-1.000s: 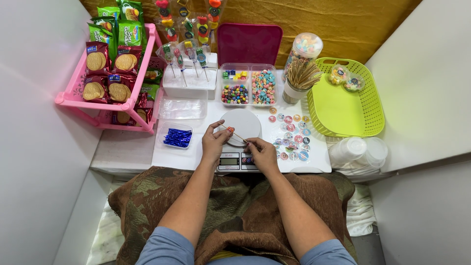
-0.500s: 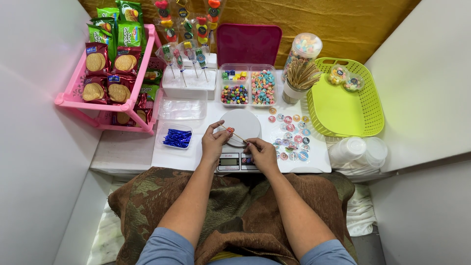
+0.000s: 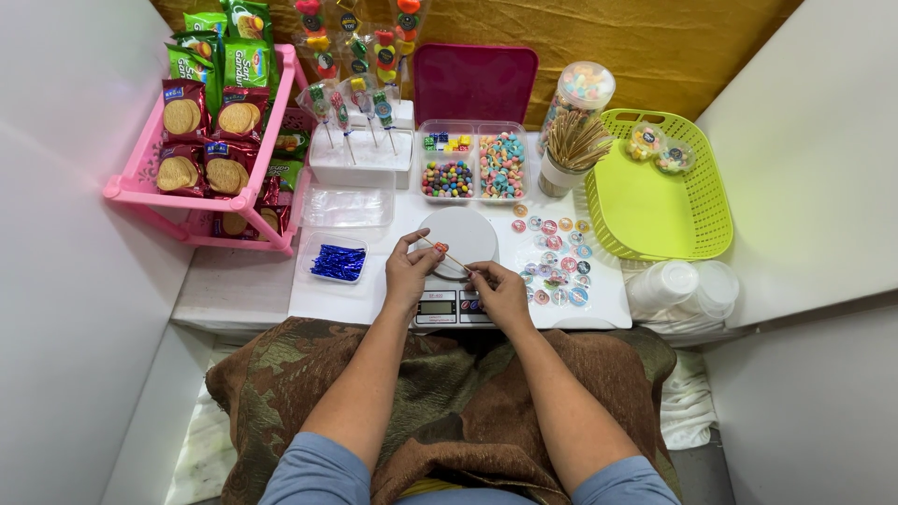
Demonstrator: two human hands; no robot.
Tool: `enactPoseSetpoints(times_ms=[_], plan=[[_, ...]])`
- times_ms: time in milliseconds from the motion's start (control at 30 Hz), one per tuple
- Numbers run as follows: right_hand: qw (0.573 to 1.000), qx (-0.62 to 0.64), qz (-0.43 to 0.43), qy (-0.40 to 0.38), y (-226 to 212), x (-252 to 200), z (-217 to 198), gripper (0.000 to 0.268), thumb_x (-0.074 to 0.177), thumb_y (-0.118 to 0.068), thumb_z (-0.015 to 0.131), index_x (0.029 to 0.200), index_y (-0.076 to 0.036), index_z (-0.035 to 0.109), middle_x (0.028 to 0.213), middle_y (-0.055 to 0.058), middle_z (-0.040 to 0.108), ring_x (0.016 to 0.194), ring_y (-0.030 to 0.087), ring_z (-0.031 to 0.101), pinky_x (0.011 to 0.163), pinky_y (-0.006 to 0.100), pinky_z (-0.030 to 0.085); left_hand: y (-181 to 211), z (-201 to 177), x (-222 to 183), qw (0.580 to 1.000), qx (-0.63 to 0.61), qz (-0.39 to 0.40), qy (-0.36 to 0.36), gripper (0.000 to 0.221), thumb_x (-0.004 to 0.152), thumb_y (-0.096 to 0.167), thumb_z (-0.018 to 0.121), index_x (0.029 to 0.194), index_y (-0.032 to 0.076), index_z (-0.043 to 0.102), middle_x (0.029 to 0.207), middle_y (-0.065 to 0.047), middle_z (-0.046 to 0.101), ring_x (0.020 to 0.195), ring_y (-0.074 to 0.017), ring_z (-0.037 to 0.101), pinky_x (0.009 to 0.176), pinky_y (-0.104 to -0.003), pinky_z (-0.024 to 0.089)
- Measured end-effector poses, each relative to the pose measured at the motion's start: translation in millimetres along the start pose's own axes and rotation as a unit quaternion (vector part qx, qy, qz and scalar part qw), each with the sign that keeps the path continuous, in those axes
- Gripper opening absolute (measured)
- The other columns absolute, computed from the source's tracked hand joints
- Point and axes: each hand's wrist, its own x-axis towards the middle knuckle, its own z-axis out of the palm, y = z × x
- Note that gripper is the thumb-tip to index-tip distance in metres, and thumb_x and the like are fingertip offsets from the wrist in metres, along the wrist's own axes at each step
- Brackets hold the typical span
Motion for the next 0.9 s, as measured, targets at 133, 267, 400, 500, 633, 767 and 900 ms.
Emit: enactPoseSetpoints(times_ms=[133,267,400,500,633,767,900], plan=[[1.0,0.0,0.003,-0.001,0.7,0.2,0.0,0.016,0.092,-0.007,0.068,0.105,-0.006,0.078,0.071,0.013,0.074,0.045,0.011,0.059,0.038,0.021,0.049,3.7,1.8,-3.1,1.0,0.008,0.002,-0.003,0.049,0.087,0.009,0.079,0.133,0.014,0.061,0.097,-0.013,0.079,0.085,-0.0108,0.073,0.079,-0.017,0.059],[1.0,0.003,-0.001,-0.002,3.4,1.0,0.3,0.016,0.092,-0.007,0.069,0.105,-0.006,0.078,0.071,0.013,0.074,0.046,0.011,0.059,0.039,0.021,0.049,4.6,2.9,-3.4,1.0,0.011,0.001,-0.003,0.049,0.087,0.01,0.08,0.132,0.013,0.061,0.097,-0.012,0.079,0.084,-0.0104,0.073,0.079,-0.017,0.059],[1.0,0.001,0.003,0.0,2.9,0.8,0.4,0.015,0.092,-0.007,0.069,0.104,-0.007,0.078,0.07,0.013,0.074,0.045,0.011,0.059,0.038,0.021,0.05,5.5,4.3,-3.5,1.0,0.014,-0.001,0.002,0.049,0.086,0.011,0.081,0.132,0.014,0.061,0.096,-0.012,0.079,0.085,-0.011,0.073,0.08,-0.018,0.059],[1.0,0.001,0.003,0.0,2.8,0.3,0.4,0.015,0.092,-0.007,0.069,0.103,-0.007,0.078,0.07,0.013,0.074,0.045,0.011,0.059,0.038,0.021,0.049,6.7,5.0,-5.3,1.0,0.016,0.0,0.005,0.049,0.086,0.011,0.081,0.132,0.014,0.062,0.096,-0.012,0.078,0.086,-0.0115,0.072,0.081,-0.018,0.059],[1.0,0.004,0.004,0.002,2.5,1.1,-0.1,0.014,0.093,-0.008,0.069,0.103,-0.007,0.079,0.069,0.013,0.074,0.044,0.011,0.059,0.038,0.021,0.049,2.6,4.9,-2.1,1.0,0.021,0.009,0.004,0.05,0.086,0.012,0.081,0.133,0.014,0.063,0.096,-0.012,0.078,0.087,-0.0121,0.072,0.081,-0.019,0.059],[1.0,0.007,0.003,0.005,3.5,1.2,1.2,0.015,0.093,-0.008,0.068,0.103,-0.007,0.078,0.069,0.013,0.074,0.044,0.011,0.059,0.038,0.021,0.049,4.9,5.4,-4.6,1.0,0.025,0.013,0.004,0.05,0.087,0.012,0.081,0.133,0.015,0.063,0.097,-0.012,0.078,0.088,-0.0127,0.072,0.083,-0.02,0.059],[1.0,0.007,-0.002,0.009,3.6,1.9,1.6,0.016,0.093,-0.006,0.067,0.104,-0.006,0.078,0.069,0.013,0.074,0.044,0.012,0.059,0.038,0.021,0.048,3.4,4.3,-3.5,0.999,0.032,0.014,-0.001,0.046,0.093,0.017,0.074,0.137,0.016,0.061,0.1,-0.013,0.078,0.091,-0.0147,0.074,0.081,-0.02,0.06]])
